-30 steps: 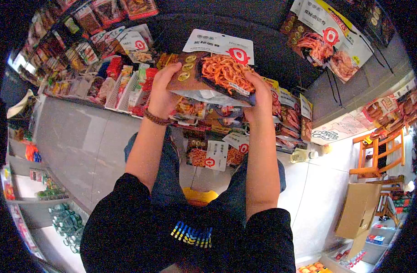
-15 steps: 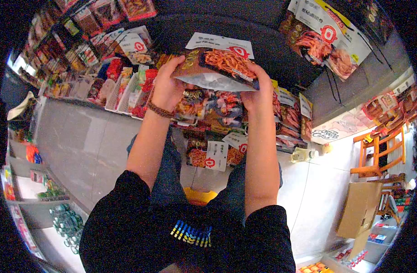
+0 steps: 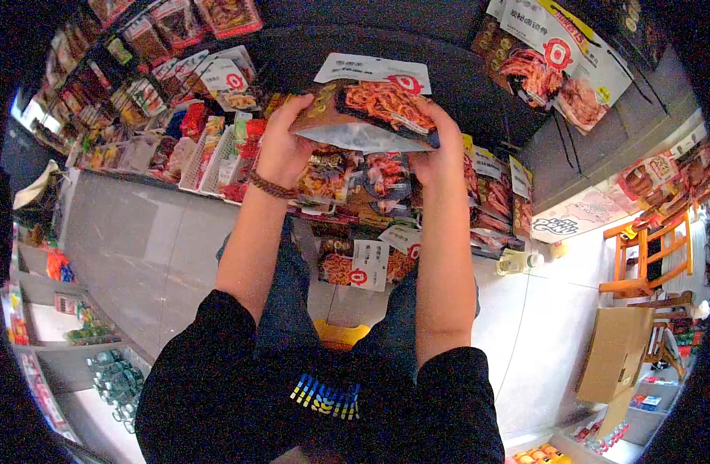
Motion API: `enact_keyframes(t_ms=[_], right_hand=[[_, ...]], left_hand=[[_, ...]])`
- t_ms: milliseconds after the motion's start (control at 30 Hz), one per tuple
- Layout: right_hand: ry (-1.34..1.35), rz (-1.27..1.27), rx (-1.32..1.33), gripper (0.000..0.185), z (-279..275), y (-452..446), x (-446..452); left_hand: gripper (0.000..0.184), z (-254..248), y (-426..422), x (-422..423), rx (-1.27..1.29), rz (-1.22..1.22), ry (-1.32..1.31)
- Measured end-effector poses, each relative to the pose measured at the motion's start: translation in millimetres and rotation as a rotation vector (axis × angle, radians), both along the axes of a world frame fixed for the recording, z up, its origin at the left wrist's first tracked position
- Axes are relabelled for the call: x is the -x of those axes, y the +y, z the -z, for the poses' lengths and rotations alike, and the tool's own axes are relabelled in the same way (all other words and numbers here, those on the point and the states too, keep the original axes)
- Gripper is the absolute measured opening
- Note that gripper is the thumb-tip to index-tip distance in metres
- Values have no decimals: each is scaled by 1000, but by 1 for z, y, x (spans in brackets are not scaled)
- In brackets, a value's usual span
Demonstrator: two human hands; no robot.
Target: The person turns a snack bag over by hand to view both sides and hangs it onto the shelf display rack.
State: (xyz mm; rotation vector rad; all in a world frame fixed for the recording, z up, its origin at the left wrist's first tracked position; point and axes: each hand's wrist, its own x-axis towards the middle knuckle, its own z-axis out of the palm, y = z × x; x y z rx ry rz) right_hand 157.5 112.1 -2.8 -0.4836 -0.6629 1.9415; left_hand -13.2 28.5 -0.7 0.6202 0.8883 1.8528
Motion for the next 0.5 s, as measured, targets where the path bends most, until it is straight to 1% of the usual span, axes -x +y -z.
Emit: enact_keyframes(t_ms=[33, 67, 100, 133, 200, 233, 300, 333, 400, 433, 500], right_hand=[[-32, 11, 3, 24, -1, -1, -1], [-32, 11, 3, 24, 1, 0, -2], [-13, 35, -11, 24, 2, 1, -4], [8, 58, -26, 24, 3, 2, -5], [23, 74, -25, 25, 3, 1, -5], [36, 89, -22, 26, 3, 0, -4], [47, 97, 10, 26, -1, -4, -4], [58, 105, 44, 26, -2, -6, -4], [100, 95, 46, 29, 3, -5, -5], [143, 86, 49, 32, 7, -4, -5], [145, 86, 22, 33, 9, -5, -5]], left_hand=[[22, 1, -1, 0, 0, 0, 0], [17, 3, -1, 2, -7, -9, 25], [13, 5, -1, 3, -15, -18, 50], [13, 8, 0, 3, -17, -18, 51], [10, 15, 2, 5, 0, -28, 166], [10, 17, 2, 6, -1, -28, 165], [11, 19, 0, 8, 39, 14, 327], [11, 18, -1, 8, 37, 14, 327], [14, 16, -5, 8, 97, -16, 481], [14, 18, -5, 9, 97, -16, 480], [14, 22, -4, 11, 105, 3, 495]])
